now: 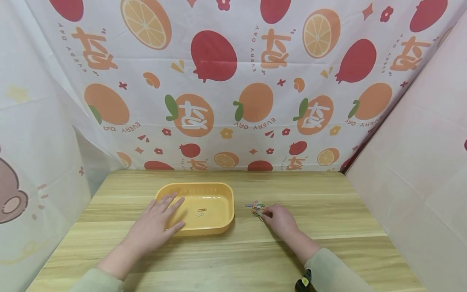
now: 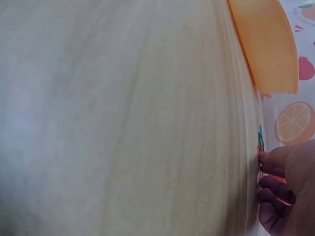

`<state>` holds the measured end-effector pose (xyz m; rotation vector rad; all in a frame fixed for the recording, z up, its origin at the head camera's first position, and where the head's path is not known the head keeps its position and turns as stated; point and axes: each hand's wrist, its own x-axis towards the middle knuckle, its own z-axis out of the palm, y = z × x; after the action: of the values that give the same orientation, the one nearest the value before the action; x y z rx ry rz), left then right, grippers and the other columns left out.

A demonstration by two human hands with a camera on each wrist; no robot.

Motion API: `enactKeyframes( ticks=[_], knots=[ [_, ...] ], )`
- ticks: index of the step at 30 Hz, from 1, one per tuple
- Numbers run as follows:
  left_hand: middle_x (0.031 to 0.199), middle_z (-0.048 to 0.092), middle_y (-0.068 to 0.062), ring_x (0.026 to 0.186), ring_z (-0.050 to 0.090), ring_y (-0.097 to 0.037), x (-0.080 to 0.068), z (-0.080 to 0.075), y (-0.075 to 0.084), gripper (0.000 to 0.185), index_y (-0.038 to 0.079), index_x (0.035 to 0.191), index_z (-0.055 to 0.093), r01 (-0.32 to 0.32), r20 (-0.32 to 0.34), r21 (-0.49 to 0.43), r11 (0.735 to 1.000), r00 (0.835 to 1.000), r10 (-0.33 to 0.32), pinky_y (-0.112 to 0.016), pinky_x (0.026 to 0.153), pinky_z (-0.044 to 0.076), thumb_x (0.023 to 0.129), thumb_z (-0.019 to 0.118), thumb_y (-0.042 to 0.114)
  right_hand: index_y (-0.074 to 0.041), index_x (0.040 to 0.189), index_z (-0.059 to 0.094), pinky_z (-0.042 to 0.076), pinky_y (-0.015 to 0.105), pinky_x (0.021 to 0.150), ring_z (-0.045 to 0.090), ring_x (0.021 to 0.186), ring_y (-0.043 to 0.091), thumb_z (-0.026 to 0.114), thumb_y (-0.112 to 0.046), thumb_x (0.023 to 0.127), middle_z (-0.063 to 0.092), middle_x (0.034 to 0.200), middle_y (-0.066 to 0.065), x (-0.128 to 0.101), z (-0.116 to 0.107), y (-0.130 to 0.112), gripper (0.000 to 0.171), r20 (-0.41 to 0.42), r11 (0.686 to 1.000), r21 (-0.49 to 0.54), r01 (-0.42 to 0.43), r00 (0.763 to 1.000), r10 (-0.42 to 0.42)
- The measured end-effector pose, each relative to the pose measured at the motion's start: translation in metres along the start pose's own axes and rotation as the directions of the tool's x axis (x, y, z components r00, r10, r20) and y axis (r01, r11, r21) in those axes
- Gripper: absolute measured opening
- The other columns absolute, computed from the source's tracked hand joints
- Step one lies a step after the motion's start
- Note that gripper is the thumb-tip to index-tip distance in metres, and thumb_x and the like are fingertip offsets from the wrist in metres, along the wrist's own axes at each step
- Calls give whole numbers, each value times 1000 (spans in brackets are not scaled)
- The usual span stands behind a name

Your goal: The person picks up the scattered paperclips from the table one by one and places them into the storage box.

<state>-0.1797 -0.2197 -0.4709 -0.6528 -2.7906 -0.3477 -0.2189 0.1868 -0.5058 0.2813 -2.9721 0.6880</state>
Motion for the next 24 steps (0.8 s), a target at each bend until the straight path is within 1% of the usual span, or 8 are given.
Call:
enactKeyframes(
  ticks=[1,4,6,8,12,17,21,24],
  knots=[
    [158,33,-15,144,29,-39,0,0,0,73,17,153,40,-4,-6,2,1000,1000,4,-56,120,11,95,56,59,-18,93,78,50,31,65,55,74,9,76,-22,88,61,82,-6,0,0,0,7,3,1000,-3,-1,1000,1],
    [158,34,-16,144,29,-40,0,0,0,73,17,153,40,-6,-11,-2,1000,1000,6,-56,120,11,94,58,57,-18,92,78,50,31,66,55,74,9,76,-22,88,61,82,-7,1,0,0,6,6,1000,-2,-3,1000,3],
    [158,33,-15,144,28,-40,0,0,0,73,17,153,40,-4,-6,-3,1000,1000,4,-55,121,10,94,58,56,-18,90,77,50,31,66,54,73,8,75,-24,89,61,81,-7,2,-1,-1,6,8,1000,3,-4,1000,4],
    [159,32,-15,145,27,-39,0,0,-1,73,18,154,38,0,5,-4,1000,1000,0,-52,122,5,95,58,56,-18,87,77,49,30,65,54,72,8,75,-24,89,61,79,-8,3,-1,-2,7,15,1000,13,-8,1000,7],
    [159,32,-15,145,27,-39,0,1,-1,74,18,154,38,-3,9,-3,1000,1000,3,-52,122,4,95,57,57,-18,83,76,50,30,65,55,70,7,75,-21,89,65,79,-9,6,-4,-4,6,33,1000,13,-7,999,7],
    [159,32,-15,145,27,-39,0,0,-2,75,17,154,37,-2,14,-8,1000,1000,2,-53,122,6,95,53,60,-17,80,71,50,31,64,54,68,9,72,-13,87,65,78,-7,11,-8,-8,8,75,999,32,-13,997,10],
    [159,31,-15,145,27,-39,0,0,-2,75,18,155,37,3,21,-6,1000,1000,-2,-52,122,5,95,52,62,-16,77,65,47,29,61,51,64,11,71,-12,84,60,74,-7,16,-10,-8,11,118,1000,20,-7,993,5],
    [158,33,-15,145,28,-39,0,1,-2,75,17,154,38,-3,8,-6,1000,1000,3,-51,122,5,95,53,61,-15,75,61,45,29,60,50,64,11,72,-12,82,57,71,-6,20,-12,-7,14,162,1000,8,-11,987,10]
  ],
)
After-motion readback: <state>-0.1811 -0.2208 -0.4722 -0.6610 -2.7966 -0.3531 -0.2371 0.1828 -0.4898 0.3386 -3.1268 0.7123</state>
